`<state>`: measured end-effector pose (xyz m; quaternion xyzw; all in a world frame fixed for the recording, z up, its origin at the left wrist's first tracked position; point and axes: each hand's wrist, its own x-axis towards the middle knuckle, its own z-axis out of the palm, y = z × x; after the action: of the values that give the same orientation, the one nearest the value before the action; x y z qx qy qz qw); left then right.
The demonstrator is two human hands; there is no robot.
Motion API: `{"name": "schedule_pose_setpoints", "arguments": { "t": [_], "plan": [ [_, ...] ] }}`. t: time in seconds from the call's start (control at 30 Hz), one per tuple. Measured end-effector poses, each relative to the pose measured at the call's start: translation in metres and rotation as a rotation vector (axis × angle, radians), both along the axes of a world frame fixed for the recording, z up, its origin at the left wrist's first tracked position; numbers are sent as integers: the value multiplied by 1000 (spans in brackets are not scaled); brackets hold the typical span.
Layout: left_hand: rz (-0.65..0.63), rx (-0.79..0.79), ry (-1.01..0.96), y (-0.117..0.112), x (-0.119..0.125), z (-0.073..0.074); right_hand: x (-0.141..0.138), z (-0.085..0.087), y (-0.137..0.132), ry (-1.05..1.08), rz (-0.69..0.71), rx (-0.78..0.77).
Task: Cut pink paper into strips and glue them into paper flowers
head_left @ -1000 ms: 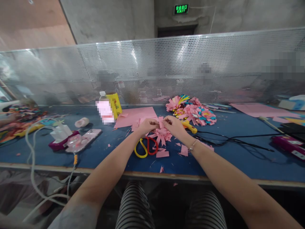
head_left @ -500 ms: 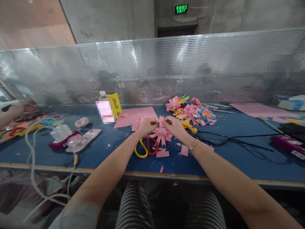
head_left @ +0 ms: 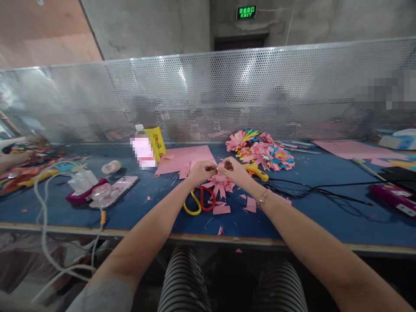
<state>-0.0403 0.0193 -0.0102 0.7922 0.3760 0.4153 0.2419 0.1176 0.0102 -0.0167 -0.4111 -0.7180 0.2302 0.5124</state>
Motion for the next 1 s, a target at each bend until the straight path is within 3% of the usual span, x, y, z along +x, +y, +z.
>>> {"name": "schedule_pose_setpoints", "arguments": {
  "t": [0.17,0.47,0.77,1.0],
  "plan": [
    [-43,-77,-17,-4,2,4,1,3,-2,-23,98,-52],
    [-84,-121,-67,-7,5,5,4,0,2,38,60,-65],
    [-123,-46,-159,-16,7,4,-1,5,-4,411,177,-200],
    [-79,-39,-252,-9,11,0,-2,10,-12,620,266,-297]
  ]
}}
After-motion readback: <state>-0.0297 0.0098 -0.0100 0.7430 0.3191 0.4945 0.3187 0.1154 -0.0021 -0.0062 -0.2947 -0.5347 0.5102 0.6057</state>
